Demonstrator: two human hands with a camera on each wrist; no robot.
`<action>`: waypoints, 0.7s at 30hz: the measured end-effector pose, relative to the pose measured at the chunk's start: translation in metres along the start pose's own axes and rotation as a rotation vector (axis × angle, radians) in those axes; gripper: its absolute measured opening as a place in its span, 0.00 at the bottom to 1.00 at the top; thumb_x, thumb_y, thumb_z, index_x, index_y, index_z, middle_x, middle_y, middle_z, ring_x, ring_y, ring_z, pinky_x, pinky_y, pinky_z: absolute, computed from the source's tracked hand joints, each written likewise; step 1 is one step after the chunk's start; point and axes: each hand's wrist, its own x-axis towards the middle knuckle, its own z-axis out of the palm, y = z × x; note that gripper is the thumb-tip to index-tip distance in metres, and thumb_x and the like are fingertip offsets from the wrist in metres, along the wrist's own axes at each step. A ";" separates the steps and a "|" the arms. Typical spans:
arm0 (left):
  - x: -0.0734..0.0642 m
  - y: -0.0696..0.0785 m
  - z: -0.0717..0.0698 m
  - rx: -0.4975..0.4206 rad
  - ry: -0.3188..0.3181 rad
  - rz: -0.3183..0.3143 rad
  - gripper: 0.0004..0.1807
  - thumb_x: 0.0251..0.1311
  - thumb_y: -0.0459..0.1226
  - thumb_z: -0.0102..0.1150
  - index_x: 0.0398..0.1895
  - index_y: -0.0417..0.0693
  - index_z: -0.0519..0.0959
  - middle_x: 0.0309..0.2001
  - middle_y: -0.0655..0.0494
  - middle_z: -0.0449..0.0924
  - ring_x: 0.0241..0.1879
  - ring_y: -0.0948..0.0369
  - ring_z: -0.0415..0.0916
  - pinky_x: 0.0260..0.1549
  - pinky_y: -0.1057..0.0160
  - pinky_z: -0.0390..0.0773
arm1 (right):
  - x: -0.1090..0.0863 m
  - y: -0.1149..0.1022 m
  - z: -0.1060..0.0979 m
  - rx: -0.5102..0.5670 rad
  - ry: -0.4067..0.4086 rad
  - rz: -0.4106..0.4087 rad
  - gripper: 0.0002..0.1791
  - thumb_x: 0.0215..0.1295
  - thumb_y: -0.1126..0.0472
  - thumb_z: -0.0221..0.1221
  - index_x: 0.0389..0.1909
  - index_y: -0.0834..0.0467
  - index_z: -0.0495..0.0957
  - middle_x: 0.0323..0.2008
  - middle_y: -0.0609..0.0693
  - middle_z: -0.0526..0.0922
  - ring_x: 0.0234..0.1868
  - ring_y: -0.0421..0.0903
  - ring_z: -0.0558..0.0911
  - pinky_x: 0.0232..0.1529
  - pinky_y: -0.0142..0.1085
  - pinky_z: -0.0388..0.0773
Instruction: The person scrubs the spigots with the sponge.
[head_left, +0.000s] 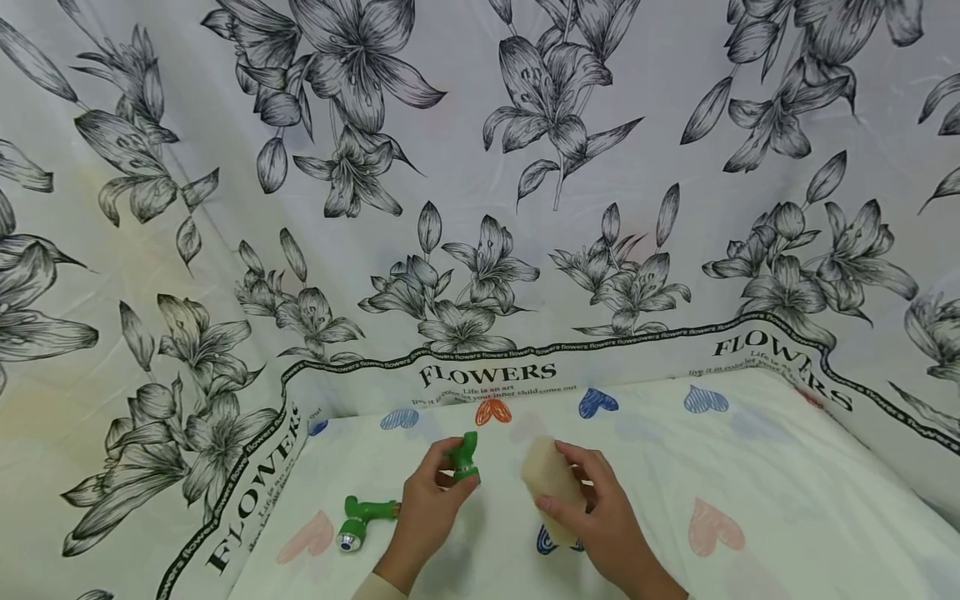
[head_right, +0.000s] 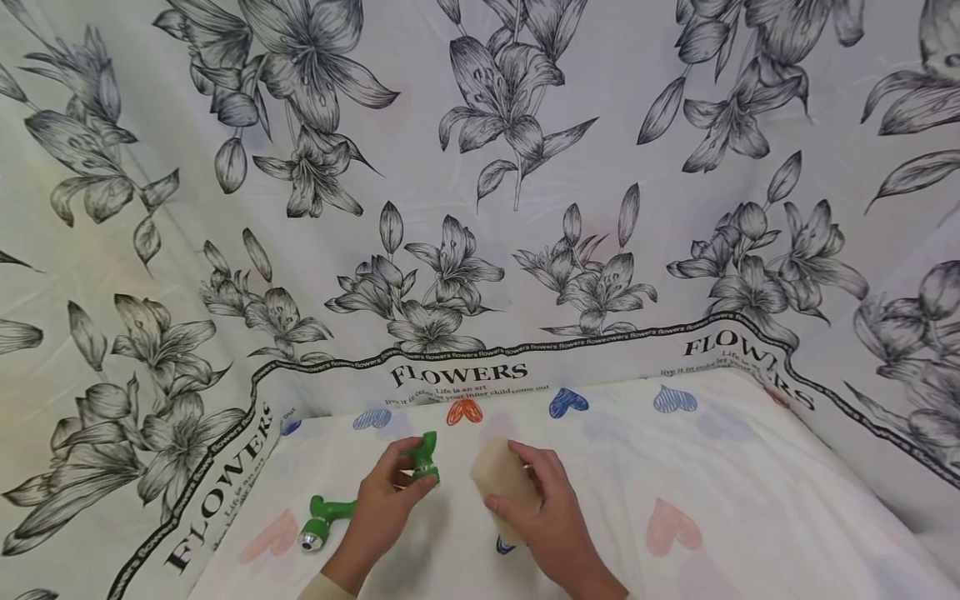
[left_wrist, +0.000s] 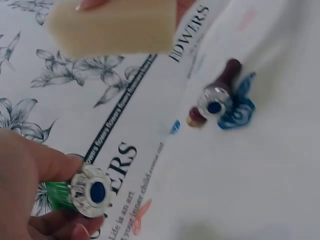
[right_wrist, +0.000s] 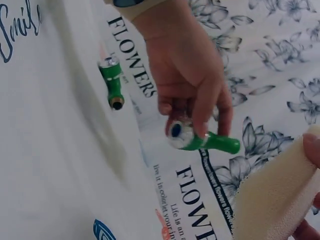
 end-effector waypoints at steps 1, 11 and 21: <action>-0.001 -0.004 -0.001 0.045 -0.026 -0.013 0.30 0.67 0.38 0.77 0.71 0.57 0.78 0.48 0.53 0.82 0.40 0.54 0.79 0.33 0.60 0.84 | 0.001 0.000 -0.002 -0.002 0.003 0.004 0.37 0.65 0.54 0.79 0.73 0.47 0.77 0.62 0.48 0.76 0.60 0.52 0.77 0.62 0.44 0.81; -0.014 -0.033 0.001 0.351 -0.216 -0.066 0.28 0.57 0.30 0.75 0.63 0.49 0.87 0.52 0.51 0.85 0.50 0.50 0.80 0.46 0.43 0.85 | 0.004 0.001 -0.010 -0.031 0.010 0.043 0.37 0.67 0.51 0.78 0.75 0.47 0.76 0.64 0.48 0.76 0.62 0.51 0.76 0.62 0.46 0.79; -0.012 -0.041 0.007 0.429 -0.260 -0.110 0.28 0.60 0.32 0.71 0.66 0.39 0.85 0.42 0.48 0.78 0.38 0.56 0.72 0.34 0.54 0.80 | 0.007 0.000 -0.010 -0.046 0.012 0.030 0.37 0.69 0.49 0.76 0.76 0.47 0.74 0.66 0.48 0.75 0.63 0.50 0.76 0.63 0.45 0.80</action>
